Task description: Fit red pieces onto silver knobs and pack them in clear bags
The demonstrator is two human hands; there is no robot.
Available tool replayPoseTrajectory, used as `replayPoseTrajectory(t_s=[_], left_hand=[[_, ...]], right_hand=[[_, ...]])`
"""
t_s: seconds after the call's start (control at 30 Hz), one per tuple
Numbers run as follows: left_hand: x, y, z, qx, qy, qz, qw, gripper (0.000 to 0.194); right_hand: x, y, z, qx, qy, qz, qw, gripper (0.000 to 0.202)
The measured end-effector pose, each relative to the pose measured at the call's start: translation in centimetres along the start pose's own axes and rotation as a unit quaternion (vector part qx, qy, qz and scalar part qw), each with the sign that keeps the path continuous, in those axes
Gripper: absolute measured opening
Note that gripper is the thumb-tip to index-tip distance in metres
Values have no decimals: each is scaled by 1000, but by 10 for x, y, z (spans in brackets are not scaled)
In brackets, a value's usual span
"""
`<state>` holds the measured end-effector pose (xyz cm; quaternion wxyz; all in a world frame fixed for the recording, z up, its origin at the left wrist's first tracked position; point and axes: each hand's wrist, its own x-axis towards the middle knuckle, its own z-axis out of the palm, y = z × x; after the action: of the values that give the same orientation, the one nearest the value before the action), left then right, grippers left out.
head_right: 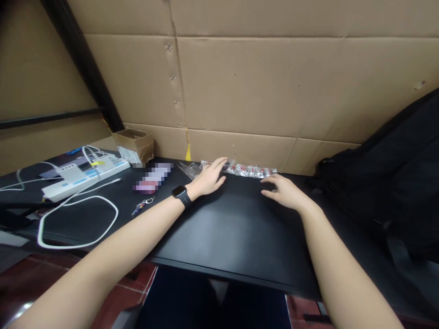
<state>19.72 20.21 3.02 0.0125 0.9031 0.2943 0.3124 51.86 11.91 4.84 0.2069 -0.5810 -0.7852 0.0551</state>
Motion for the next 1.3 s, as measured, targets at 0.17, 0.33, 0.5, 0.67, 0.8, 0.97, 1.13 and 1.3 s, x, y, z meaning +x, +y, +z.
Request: replayPoseTrajectory(t_s=[0.17, 0.33, 0.5, 0.67, 0.8, 0.97, 1.13, 1.3], left_hand=[[0, 8, -4, -80, 80, 41, 993, 57], [-3, 27, -6, -170, 133, 49, 975, 49], [-7, 44, -2, -261, 135, 46, 955, 51], [-8, 49, 1, -316, 127, 35, 939, 54], [-9, 51, 1, -354, 113, 4, 928, 47], [-10, 53, 5, -412, 90, -56, 905, 34], [-8, 48, 13, -493, 46, -140, 858, 30], [-8, 49, 16, -557, 29, -199, 806, 18]], right_hand=[[5, -34, 16, 90, 45, -27, 995, 36], [9, -73, 40, 282, 92, -16, 955, 56], [11, -89, 48, 361, 120, -10, 925, 58], [13, -88, 45, 394, 147, 2, 907, 58], [13, -89, 43, 398, 139, 15, 907, 54], [11, -88, 42, 407, 119, 23, 905, 49], [10, -86, 43, 430, 109, 24, 896, 46], [8, -90, 42, 451, 69, 28, 889, 45]])
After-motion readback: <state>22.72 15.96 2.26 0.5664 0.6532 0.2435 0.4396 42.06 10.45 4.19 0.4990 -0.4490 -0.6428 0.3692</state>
